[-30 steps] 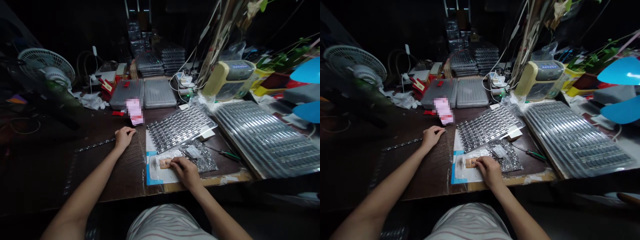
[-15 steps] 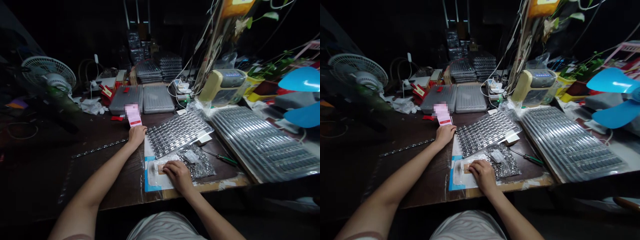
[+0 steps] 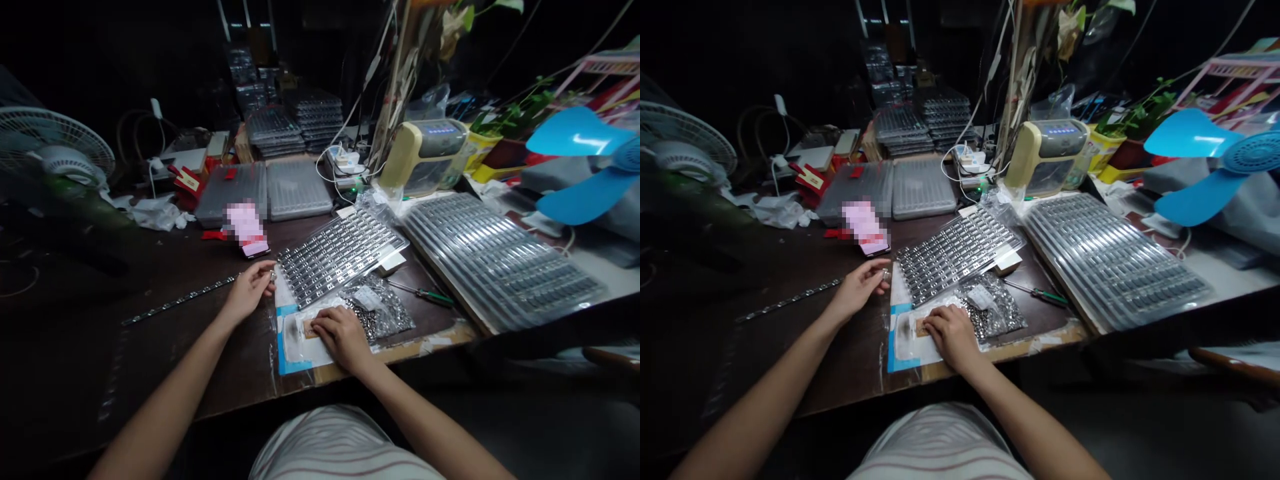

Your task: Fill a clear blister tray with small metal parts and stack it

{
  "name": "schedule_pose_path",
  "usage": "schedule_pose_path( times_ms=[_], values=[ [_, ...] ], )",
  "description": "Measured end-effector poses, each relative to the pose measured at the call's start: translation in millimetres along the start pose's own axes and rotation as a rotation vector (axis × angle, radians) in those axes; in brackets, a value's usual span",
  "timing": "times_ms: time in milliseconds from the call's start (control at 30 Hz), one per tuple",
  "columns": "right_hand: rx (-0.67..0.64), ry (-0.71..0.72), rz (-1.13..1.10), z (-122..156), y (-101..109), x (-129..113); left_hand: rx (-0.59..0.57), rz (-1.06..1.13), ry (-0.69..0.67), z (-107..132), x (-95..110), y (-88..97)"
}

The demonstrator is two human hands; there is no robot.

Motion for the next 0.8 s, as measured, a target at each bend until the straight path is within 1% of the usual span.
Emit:
schedule_pose_path(
  times_ms=[67, 167, 233, 300, 367, 433, 533, 600, 667, 733, 800],
  values=[
    [-0.017, 0.0, 0.005, 0.5, 0.5, 0.1, -0.074, 0.11, 0.085, 23.6, -3.1, -5.9],
    [-0.03, -0.004, 0.007, 1.0, 0.8, 0.7, -0.12, 0.161, 0.184, 51.8, -6.2, -19.7],
    [-0.032, -0.003, 0.016, 1.0, -0.1, 0.9, -0.12, 0.153, 0.21, 63.0, -8.0, -30.4],
    [-0.029, 0.0, 0.033, 0.9, -2.1, 0.6, -0.118, 0.134, 0.201, 68.5, -9.6, -40.7],
    [-0.025, 0.007, 0.049, 0.7, -4.1, -0.3, -0.111, 0.102, 0.161, 70.1, -10.1, -49.2],
    [-0.02, 0.016, 0.07, 1.0, -3.3, -1.3, -0.109, 0.031, 0.082, 70.1, -8.6, -55.5],
    [0.004, -0.002, 0.143, 4.4, 8.0, 0.9, -0.098, -0.13, -0.067, 70.6, -4.6, -62.4],
    [0.016, -0.042, 0.224, 9.2, 20.6, 7.5, -0.077, -0.212, -0.132, 71.4, -3.0, -66.5],
    [-0.012, -0.064, 0.306, 15.2, 31.2, 17.0, -0.056, -0.259, -0.166, 72.0, -3.2, -70.8],
    [-0.047, -0.048, 0.338, 20.8, 35.4, 26.6, -0.063, -0.286, -0.194, 72.2, -4.2, -75.1],
    [-0.042, -0.039, 0.325, 24.3, 32.8, 33.6, -0.094, -0.311, -0.223, 72.4, -5.3, -79.2]
  ],
)
Point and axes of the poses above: each hand's wrist, its own z-axis away from the middle knuckle, its own y-axis out of the back of the hand, x = y × z, the point moved 1 cm from there along -z, towards the middle knuckle, and after that the axes turned 4 degrees about -x, right-handed, at the moved point
